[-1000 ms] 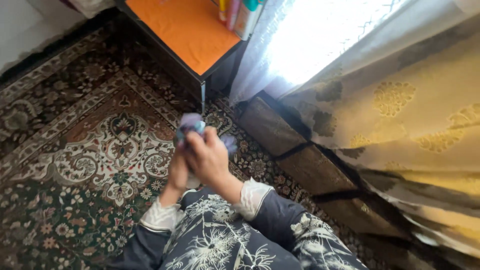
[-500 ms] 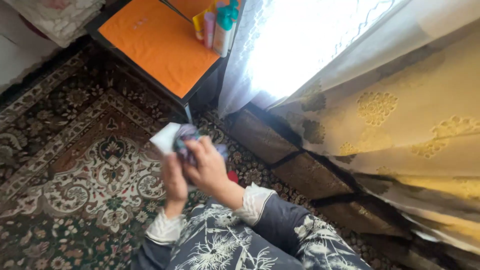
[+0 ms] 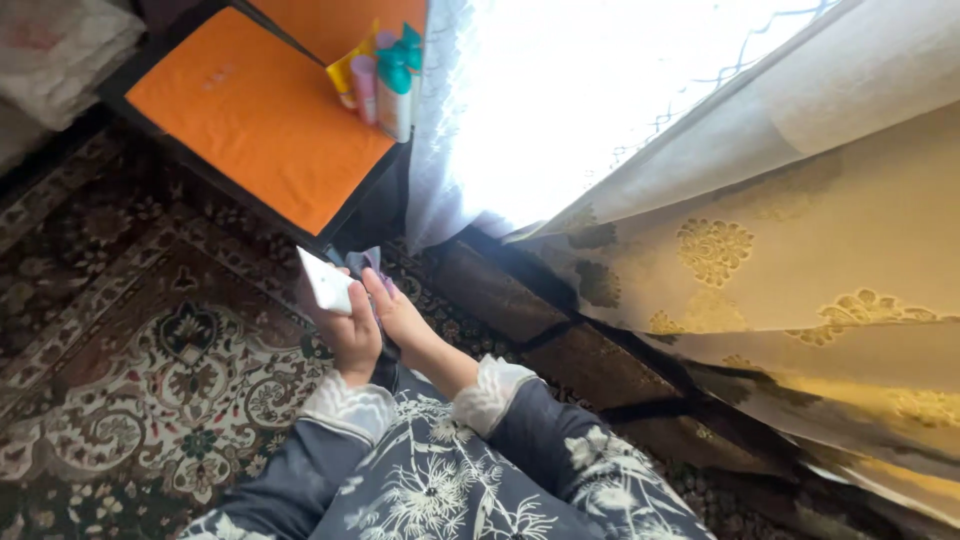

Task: The person wipes a pink bottle, a yellow tube, a white tube, and a green bottle with a cloth, placing each one on a table after cleaning it.

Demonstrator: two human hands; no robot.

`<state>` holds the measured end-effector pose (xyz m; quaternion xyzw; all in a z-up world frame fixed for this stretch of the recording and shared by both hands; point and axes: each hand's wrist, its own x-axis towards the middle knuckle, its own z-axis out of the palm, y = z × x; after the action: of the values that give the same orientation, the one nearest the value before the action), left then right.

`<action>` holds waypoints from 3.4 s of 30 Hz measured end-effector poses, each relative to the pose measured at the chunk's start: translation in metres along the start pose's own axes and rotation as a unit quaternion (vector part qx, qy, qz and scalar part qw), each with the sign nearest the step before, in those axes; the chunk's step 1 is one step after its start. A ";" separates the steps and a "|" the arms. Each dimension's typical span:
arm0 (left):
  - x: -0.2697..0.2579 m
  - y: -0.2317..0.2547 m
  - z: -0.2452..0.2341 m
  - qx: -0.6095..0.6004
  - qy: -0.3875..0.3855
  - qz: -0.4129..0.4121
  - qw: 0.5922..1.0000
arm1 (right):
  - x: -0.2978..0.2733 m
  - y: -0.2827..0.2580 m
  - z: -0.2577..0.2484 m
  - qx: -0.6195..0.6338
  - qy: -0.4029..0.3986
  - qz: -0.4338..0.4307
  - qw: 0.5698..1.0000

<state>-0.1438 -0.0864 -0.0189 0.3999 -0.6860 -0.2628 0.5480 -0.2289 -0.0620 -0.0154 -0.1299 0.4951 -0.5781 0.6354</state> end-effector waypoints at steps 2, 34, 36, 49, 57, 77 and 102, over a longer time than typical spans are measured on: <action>0.004 -0.019 0.009 0.007 -0.030 0.031 0.999 | 0.011 -0.005 -0.007 -0.059 0.037 0.002 0.998; 0.301 -0.314 0.176 -0.122 -0.136 -0.257 0.949 | -0.003 0.074 -0.144 0.242 0.444 -0.071 0.860; 0.308 -0.316 0.185 -0.142 -0.147 -0.193 0.960 | -0.004 0.080 -0.138 0.244 0.449 -0.069 0.857; 0.304 -0.344 0.226 -0.214 -0.175 -0.291 0.916 | -0.028 0.089 -0.130 0.261 0.505 -0.082 0.818; 0.303 -0.355 0.232 -0.302 -0.216 -0.331 0.867 | -0.031 0.099 -0.141 0.254 0.519 -0.073 0.813; 0.271 -0.355 0.190 -0.211 -0.248 -0.374 0.868 | -0.023 0.084 -0.112 0.256 0.496 -0.074 0.827; -0.003 0.031 0.166 -0.293 -0.709 -0.118 0.631 | -0.259 0.192 -0.105 0.350 0.627 -0.201 0.667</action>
<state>-0.3109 -0.0799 -0.0393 -0.0136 -0.6974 -0.7145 -0.0544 -0.1529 0.2614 -0.0830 0.3988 0.5003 -0.7674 0.0426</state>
